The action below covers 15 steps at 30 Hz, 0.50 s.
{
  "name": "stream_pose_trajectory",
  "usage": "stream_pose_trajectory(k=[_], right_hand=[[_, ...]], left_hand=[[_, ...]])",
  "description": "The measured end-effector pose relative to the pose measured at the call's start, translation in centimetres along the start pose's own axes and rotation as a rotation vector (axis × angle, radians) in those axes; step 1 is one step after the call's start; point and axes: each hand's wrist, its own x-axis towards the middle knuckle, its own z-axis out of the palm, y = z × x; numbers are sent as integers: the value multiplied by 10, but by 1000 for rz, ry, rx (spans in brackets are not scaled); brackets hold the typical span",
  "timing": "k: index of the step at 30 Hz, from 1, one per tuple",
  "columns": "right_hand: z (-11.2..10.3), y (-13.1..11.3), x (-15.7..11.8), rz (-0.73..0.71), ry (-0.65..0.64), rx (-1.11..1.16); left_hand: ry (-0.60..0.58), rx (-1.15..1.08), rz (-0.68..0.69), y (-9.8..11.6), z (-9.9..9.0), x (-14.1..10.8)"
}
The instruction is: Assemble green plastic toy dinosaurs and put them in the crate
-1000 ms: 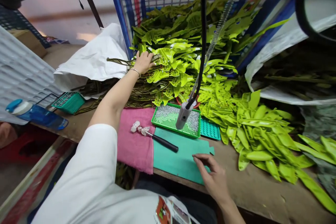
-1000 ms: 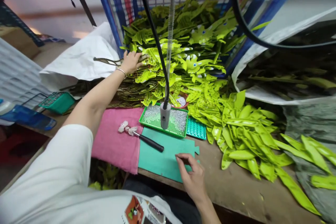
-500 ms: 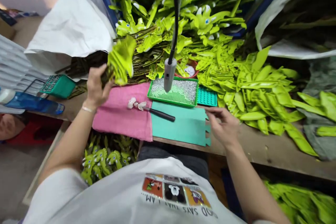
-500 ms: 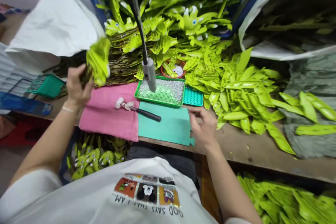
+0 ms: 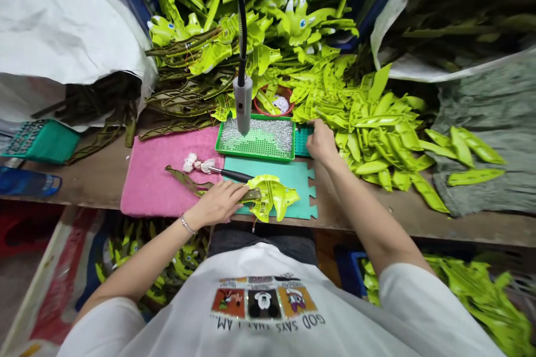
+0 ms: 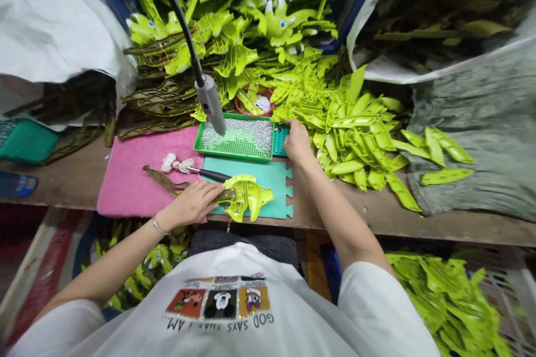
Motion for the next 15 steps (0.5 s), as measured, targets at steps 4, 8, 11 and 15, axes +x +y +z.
stream_pose_trajectory(k=[4, 8, 11, 15], right_hand=[[-1, 7, 9, -111, -16, -25], [1, 6, 13, -143, 7, -2], [7, 5, 14, -190, -8, -2], [14, 6, 11, -232, -77, -20]], left_hand=[[41, -35, -27, -2, 9, 13], [59, -31, -43, 1, 12, 20], [53, 7, -64, 5, 10, 23], [61, 15, -86, 7, 4, 25]])
